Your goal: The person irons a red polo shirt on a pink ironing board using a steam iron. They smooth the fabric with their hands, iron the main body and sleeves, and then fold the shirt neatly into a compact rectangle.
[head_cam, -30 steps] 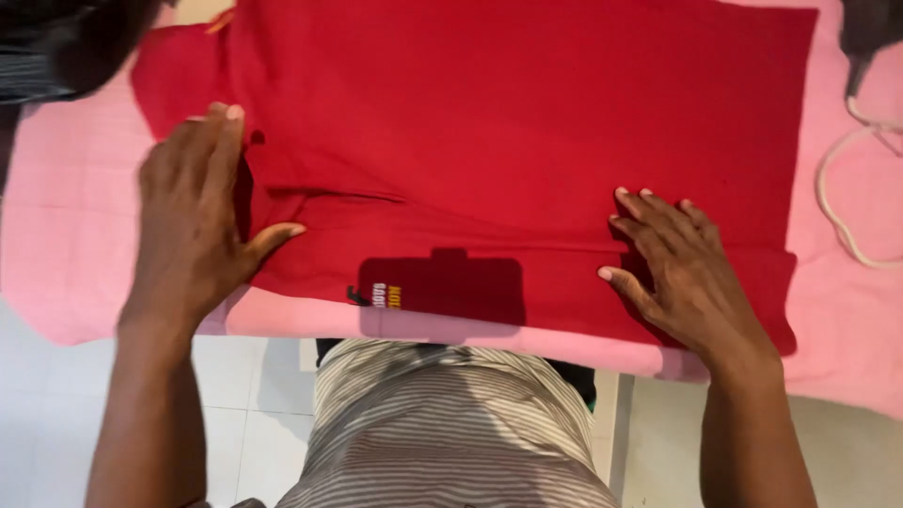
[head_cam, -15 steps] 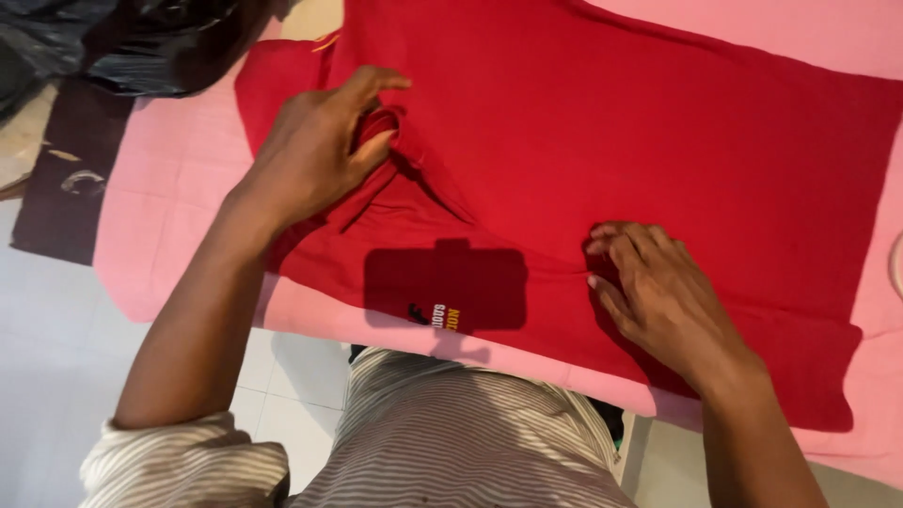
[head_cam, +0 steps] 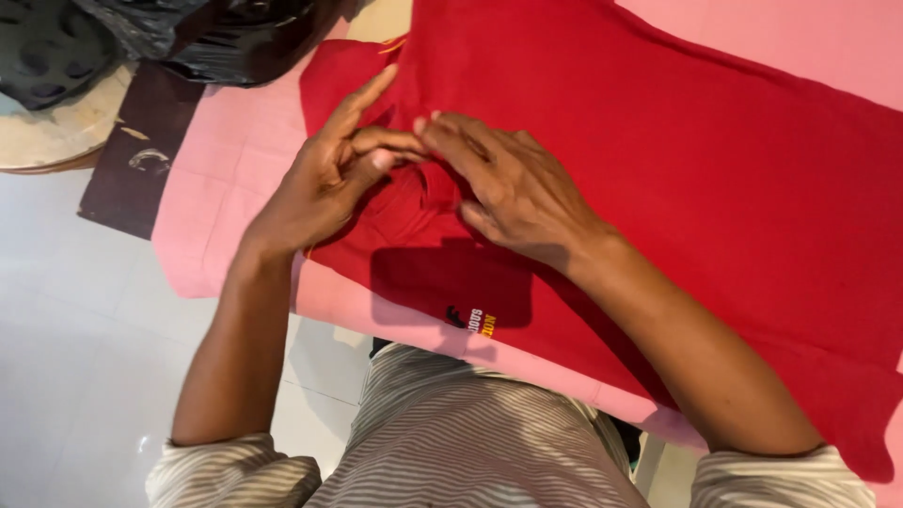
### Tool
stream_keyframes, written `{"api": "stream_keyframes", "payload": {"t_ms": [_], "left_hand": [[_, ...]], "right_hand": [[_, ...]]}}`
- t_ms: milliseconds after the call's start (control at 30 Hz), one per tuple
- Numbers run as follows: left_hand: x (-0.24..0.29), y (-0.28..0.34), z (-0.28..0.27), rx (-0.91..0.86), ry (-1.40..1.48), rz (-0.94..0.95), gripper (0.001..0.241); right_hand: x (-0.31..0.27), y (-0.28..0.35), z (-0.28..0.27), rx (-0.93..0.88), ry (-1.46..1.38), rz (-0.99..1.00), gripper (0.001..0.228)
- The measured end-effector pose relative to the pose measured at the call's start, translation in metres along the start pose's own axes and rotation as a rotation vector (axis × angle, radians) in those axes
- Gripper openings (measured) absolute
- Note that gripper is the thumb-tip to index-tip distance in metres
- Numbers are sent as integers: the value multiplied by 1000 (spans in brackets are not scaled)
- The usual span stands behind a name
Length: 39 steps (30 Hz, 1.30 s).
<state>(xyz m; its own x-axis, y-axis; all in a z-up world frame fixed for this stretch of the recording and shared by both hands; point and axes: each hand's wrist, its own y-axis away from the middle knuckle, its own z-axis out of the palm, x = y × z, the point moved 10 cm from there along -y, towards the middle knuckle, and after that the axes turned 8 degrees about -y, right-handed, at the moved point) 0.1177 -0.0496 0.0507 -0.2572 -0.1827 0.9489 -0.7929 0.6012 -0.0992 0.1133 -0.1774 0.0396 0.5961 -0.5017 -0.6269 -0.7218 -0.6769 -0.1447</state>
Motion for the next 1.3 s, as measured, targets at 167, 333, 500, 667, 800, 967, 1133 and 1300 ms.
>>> {"api": "stream_keyframes", "payload": {"t_ms": [167, 333, 500, 667, 800, 967, 1133, 1300], "left_hand": [[-15, 40, -18, 301, -534, -80, 68], [-34, 60, -9, 294, -750, -115, 91], [-30, 74, -20, 354, -644, -266, 104], [-40, 86, -31, 359, -436, -359, 115], [-50, 94, -29, 341, -339, -379, 114], [-42, 107, -24, 237, -421, -316, 104], [-44, 122, -32, 300, -556, -337, 83], [-40, 121, -31, 390, -746, -383, 68]], "right_hand": [[3, -3, -12, 259, 8, -158, 34], [90, 10, -20, 409, -578, 373, 28], [82, 3, -28, 446, -653, 226, 50], [50, -20, -27, 148, -51, 95, 72], [40, -31, -21, 53, 162, -53, 70], [34, -38, -12, 39, 227, -177, 35], [63, -36, -34, 212, -160, 46, 23], [105, -34, -25, 299, -131, 217, 29]]}}
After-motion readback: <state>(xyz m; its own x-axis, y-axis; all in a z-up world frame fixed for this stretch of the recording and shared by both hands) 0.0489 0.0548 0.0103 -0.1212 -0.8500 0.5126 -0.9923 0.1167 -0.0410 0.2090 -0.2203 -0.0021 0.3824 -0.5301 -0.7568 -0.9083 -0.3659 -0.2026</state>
